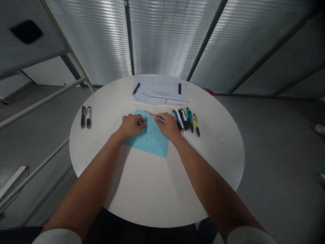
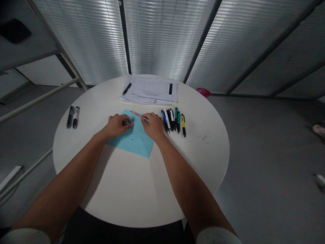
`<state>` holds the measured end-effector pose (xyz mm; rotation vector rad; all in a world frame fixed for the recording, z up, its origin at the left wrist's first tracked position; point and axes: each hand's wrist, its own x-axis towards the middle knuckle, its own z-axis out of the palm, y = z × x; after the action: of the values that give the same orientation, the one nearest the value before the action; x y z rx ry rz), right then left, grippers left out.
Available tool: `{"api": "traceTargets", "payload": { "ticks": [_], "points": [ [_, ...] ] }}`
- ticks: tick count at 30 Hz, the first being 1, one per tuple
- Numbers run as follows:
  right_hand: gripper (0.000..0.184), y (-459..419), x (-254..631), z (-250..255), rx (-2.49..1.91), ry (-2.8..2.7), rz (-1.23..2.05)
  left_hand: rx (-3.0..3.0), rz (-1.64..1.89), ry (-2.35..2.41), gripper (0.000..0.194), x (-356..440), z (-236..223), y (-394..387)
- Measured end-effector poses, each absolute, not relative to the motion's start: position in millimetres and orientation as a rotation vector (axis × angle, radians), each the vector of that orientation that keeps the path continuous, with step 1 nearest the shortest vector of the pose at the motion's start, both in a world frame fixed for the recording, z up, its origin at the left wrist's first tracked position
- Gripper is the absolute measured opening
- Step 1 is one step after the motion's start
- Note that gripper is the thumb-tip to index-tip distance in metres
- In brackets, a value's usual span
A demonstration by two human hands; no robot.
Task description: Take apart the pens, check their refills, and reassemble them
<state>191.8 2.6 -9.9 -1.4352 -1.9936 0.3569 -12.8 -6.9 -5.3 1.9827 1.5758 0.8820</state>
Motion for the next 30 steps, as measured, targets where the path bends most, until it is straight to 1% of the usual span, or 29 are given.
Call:
{"api": "traceTargets", "payload": {
  "ticks": [5,11,23,30],
  "points": [
    [0.017,2.2,191.5,-9.4,-1.455,-2.009,0.355,1.777,1.073,1.457,0.012,-12.5,-8.7,-2.7],
    [0.017,2.9,191.1,-8.7,-1.465,-2.016,0.375,1.741,1.104,1.450,0.007,-15.4,-3.3,-2.7],
    [0.017,1.8,190.8,-8.4,-1.471,-2.026,0.365,1.476,1.274,1.373,0.023,-14.3,-10.3,7.7],
    [0.016,1.5,191.3,-8.9,-1.460,-2.039,0.354,1.378,1.287,1.343,0.024,-14.1,-8.1,8.3]
  ]
}}
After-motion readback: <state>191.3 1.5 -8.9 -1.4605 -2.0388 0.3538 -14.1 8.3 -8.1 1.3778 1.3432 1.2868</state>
